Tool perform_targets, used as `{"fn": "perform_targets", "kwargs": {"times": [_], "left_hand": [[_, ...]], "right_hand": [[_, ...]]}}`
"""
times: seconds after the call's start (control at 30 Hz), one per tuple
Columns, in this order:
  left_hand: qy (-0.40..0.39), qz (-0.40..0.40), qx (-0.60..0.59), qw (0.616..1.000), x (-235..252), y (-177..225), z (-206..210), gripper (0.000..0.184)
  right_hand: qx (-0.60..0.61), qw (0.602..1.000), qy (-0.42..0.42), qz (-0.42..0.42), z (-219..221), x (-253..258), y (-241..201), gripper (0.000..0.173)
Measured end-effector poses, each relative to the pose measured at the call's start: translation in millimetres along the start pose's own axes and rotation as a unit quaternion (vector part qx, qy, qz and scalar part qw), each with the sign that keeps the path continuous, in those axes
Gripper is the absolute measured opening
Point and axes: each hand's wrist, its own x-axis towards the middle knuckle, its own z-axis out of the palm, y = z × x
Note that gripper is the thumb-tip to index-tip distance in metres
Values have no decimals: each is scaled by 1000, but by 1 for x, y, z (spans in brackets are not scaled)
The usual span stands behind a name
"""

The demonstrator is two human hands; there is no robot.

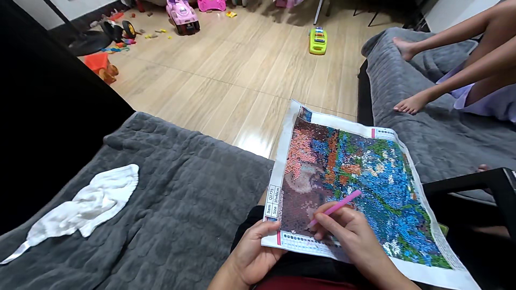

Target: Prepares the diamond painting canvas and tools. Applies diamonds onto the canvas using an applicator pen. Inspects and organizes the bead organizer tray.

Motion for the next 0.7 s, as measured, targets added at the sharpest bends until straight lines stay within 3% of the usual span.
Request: {"fn": "perform_targets", "kwargs": {"times": [0.2, 0.4, 0.7], "left_hand": [[-6, -6, -1, 1000, 0, 0, -1, 29], [-17, -6, -2, 1000, 0, 0, -2, 29], [-15, -9, -5, 1000, 0, 0, -2, 30]], "right_hand": [[21, 998, -42, 34, 1, 4, -4, 11], [23, 1000, 1, 4, -4, 5, -10, 12], [-21, 999, -2, -29, -3, 2, -2, 12]]}}
